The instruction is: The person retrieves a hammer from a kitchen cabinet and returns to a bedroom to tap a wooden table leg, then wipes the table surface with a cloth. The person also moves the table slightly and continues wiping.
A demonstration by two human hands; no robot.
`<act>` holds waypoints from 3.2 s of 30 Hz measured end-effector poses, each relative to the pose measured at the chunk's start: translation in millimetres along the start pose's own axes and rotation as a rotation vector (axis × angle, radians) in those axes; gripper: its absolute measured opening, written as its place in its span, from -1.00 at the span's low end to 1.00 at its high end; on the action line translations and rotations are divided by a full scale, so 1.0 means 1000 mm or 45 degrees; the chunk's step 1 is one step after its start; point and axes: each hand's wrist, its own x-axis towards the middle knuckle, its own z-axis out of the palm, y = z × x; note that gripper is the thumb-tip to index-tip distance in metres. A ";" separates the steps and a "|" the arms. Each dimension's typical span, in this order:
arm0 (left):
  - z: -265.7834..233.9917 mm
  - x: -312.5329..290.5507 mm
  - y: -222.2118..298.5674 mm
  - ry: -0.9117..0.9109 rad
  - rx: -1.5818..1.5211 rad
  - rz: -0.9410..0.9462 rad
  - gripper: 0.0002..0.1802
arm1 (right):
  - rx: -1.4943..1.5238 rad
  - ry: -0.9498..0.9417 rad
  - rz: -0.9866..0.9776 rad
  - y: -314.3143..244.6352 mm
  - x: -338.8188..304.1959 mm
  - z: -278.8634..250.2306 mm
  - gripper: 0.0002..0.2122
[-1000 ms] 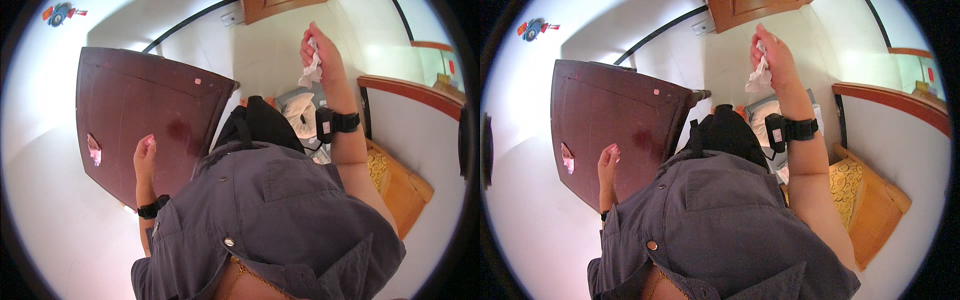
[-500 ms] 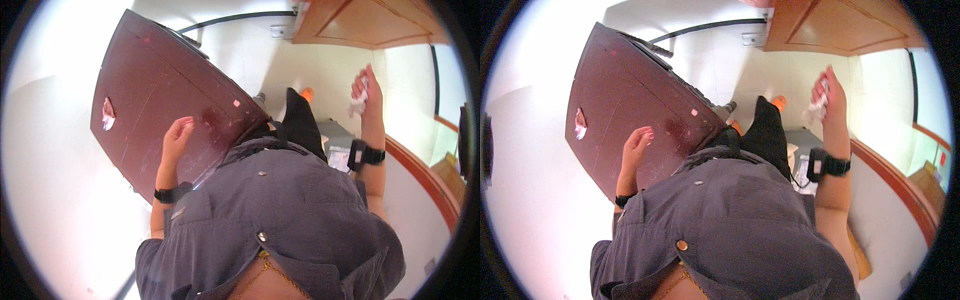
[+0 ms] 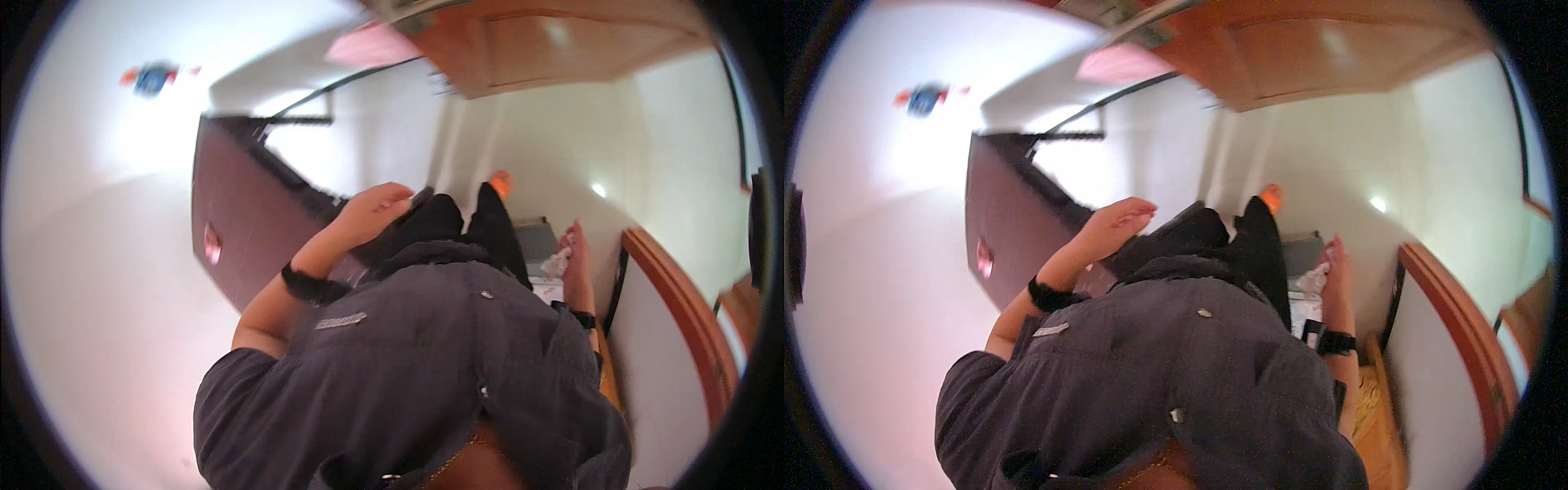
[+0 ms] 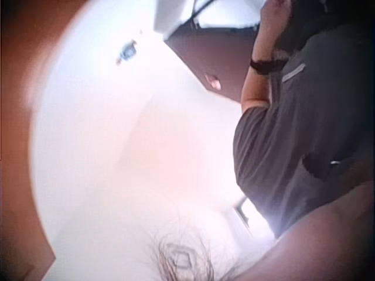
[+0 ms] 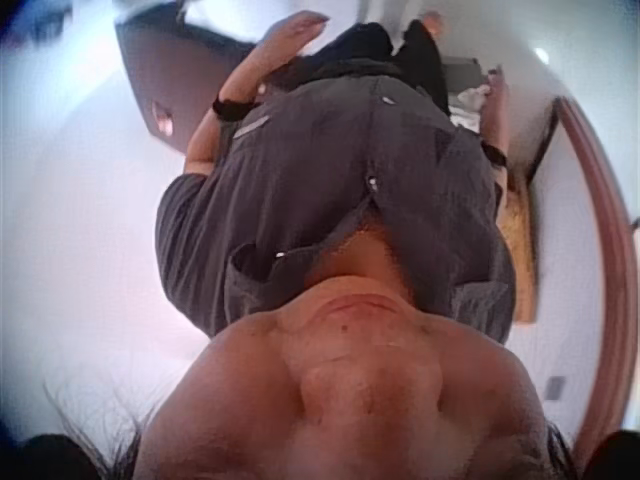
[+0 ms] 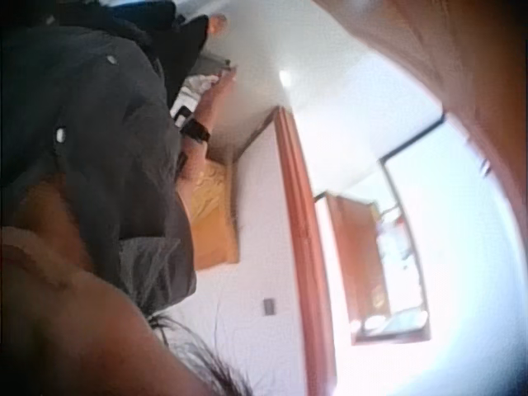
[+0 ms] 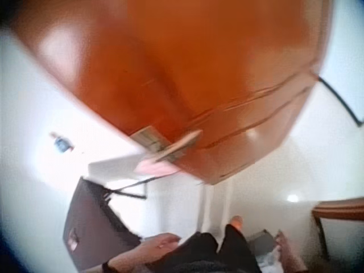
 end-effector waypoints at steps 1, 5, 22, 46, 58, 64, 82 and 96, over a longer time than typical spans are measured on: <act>-0.006 0.020 0.008 -0.035 0.090 0.024 -0.72 | -0.036 -0.064 -0.002 -0.002 0.004 -0.004 -0.77; -0.029 0.097 0.048 -0.195 0.107 0.154 -0.72 | 0.159 -0.004 -0.007 0.005 0.025 -0.003 -0.70; 0.018 0.283 0.219 -0.747 -0.345 0.295 -0.64 | 0.767 0.173 -0.153 -0.082 -0.041 0.042 -0.50; 0.385 0.426 0.630 -1.159 -0.673 -0.087 -0.30 | 0.531 0.176 -1.107 -0.605 0.162 -0.147 -0.82; 0.457 0.595 0.903 -0.989 -1.025 -0.144 -0.58 | -1.676 0.824 -1.861 -0.863 0.258 -0.232 -0.51; 0.439 0.705 0.991 -0.728 -0.827 0.146 -0.74 | -1.262 0.342 -2.047 -0.984 0.345 -0.259 -0.44; 0.187 0.931 1.121 0.732 -1.736 0.392 -0.51 | -1.343 -0.822 -2.124 -1.401 0.581 -0.046 -0.66; -0.025 1.191 1.368 0.261 -1.277 0.591 -0.79 | -1.394 -0.540 -1.404 -1.654 0.787 0.054 -0.71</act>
